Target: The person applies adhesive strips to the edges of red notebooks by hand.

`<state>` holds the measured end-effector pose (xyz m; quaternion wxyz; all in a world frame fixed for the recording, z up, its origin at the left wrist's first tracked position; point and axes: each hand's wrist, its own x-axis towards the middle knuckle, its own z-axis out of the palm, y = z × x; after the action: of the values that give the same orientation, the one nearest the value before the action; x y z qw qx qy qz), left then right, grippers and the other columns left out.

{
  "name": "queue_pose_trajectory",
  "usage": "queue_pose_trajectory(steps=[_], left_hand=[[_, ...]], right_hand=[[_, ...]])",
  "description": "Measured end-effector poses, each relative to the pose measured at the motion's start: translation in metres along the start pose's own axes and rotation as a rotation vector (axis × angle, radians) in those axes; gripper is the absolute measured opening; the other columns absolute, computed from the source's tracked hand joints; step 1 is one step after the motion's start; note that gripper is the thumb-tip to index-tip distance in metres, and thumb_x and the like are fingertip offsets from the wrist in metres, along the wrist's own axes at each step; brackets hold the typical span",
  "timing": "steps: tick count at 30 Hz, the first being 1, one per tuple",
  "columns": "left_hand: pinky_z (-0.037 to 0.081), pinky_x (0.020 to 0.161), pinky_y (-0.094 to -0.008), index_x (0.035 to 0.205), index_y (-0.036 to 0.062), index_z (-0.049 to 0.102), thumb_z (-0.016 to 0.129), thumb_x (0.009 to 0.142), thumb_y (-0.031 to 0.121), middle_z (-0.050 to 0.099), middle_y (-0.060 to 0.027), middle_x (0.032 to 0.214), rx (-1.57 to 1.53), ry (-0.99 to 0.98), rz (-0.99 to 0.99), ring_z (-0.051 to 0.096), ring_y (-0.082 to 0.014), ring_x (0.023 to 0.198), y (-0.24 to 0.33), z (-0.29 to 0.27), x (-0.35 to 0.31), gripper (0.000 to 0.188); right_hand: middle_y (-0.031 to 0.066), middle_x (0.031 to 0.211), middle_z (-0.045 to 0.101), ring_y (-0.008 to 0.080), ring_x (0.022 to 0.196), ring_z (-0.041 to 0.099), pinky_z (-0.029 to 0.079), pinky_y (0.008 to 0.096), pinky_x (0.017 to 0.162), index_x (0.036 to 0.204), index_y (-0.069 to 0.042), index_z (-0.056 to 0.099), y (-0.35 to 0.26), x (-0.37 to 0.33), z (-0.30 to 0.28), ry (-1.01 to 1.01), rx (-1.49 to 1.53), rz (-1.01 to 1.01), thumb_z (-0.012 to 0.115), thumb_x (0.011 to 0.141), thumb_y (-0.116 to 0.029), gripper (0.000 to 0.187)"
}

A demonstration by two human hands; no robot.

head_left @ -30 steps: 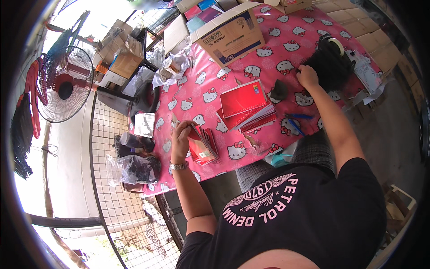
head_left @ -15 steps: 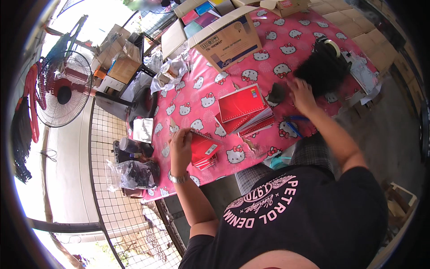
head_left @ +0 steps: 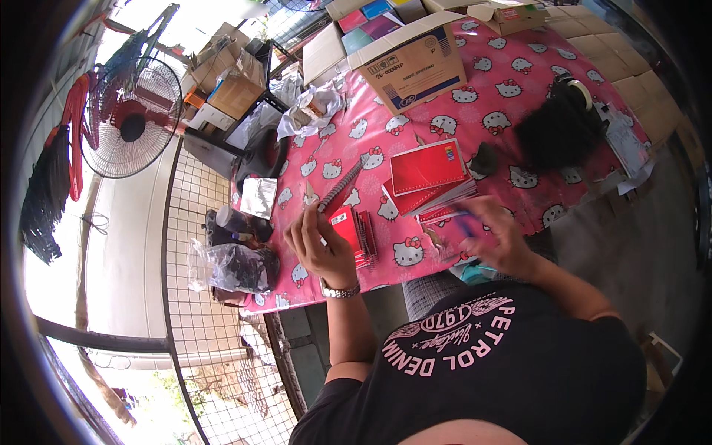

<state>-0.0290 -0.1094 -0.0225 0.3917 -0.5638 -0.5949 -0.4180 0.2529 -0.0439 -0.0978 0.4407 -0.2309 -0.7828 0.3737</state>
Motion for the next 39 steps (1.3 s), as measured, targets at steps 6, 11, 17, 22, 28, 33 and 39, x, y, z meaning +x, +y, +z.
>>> queue_pose_trajectory(steps=[6, 11, 17, 22, 28, 33, 39], left_hand=[[0.048, 0.077, -0.0407, 0.106, -0.0021, 0.069, 0.06, 0.094, -0.001, 0.069, -0.0121, 0.097, -0.021, 0.085, -0.025, 0.061, -0.0281, 0.084, 0.012, 0.001, -0.007, 0.016], [0.049, 0.08, -0.0427, 0.107, -0.0026, 0.068, 0.058, 0.094, -0.002, 0.068, -0.0129, 0.095, -0.047, 0.073, -0.064, 0.06, -0.0308, 0.086, 0.009, -0.004, -0.013, 0.016], [0.049, 0.083, -0.0451, 0.105, -0.0018, 0.068, 0.059, 0.095, 0.002, 0.067, -0.0129, 0.094, -0.035, 0.078, -0.104, 0.061, -0.0316, 0.087, 0.012, -0.002, -0.016, 0.014], [0.049, 0.083, -0.0443, 0.105, -0.0012, 0.068, 0.061, 0.093, 0.002, 0.068, -0.0126, 0.093, -0.112, 0.125, -0.122, 0.062, -0.0313, 0.088, 0.013, -0.003, -0.015, 0.014], [0.049, 0.08, -0.0422, 0.103, -0.0014, 0.068, 0.061, 0.092, 0.003, 0.068, -0.0117, 0.09, -0.123, 0.034, -0.089, 0.063, -0.0302, 0.085, 0.009, -0.003, -0.01, 0.013], [0.049, 0.076, -0.0416, 0.103, 0.0009, 0.067, 0.056, 0.091, -0.001, 0.068, -0.0169, 0.092, -0.231, -0.567, -0.423, 0.063, -0.0324, 0.083, -0.079, -0.017, -0.005, 0.016], [0.049, 0.079, -0.0386, 0.108, 0.0036, 0.067, 0.058, 0.09, 0.008, 0.068, -0.016, 0.094, -0.209, -1.311, -0.526, 0.065, -0.0273, 0.086, -0.173, 0.071, -0.069, 0.021]], right_hand=[[0.0156, 0.114, 0.061, 0.0273, 0.106, 0.061, 0.047, 0.0355, 0.094, 0.139, -0.001, 0.054, -0.037, 0.063, 0.049, -0.324, 0.454, -0.029, 0.073, 0.087, -0.039, 0.067], [0.0151, 0.114, 0.06, 0.0255, 0.104, 0.062, 0.047, 0.0342, 0.093, 0.138, 0.0, 0.055, -0.047, 0.078, 0.061, -0.36, 0.561, -0.01, 0.073, 0.089, -0.041, 0.067], [0.0114, 0.113, 0.062, 0.0203, 0.103, 0.061, 0.048, 0.0309, 0.089, 0.135, 0.0, 0.058, -0.05, 0.082, 0.062, -0.415, 0.721, 0.091, 0.066, 0.096, -0.032, 0.051], [0.0051, 0.102, 0.066, 0.0122, 0.096, 0.061, 0.048, 0.0265, 0.083, 0.132, -0.001, 0.062, -0.038, 0.09, 0.06, -0.663, 1.141, 0.385, 0.061, 0.1, -0.026, 0.041], [0.0059, 0.107, 0.065, 0.0092, 0.098, 0.06, 0.048, 0.0263, 0.083, 0.136, 0.002, 0.054, -0.037, 0.086, 0.06, -0.706, 1.333, 0.545, 0.06, 0.1, -0.027, 0.047], [0.0074, 0.118, 0.061, 0.0156, 0.104, 0.06, 0.048, 0.0303, 0.09, 0.134, 0.0, 0.054, 0.005, 0.059, -0.001, -0.232, 0.735, 0.247, 0.064, 0.094, -0.024, 0.048], [0.0173, 0.129, 0.057, 0.0324, 0.116, 0.058, 0.047, 0.0399, 0.097, 0.126, -0.005, 0.06, 0.122, -0.026, -0.055, -0.165, -0.409, 0.462, 0.074, 0.081, -0.023, 0.05]])
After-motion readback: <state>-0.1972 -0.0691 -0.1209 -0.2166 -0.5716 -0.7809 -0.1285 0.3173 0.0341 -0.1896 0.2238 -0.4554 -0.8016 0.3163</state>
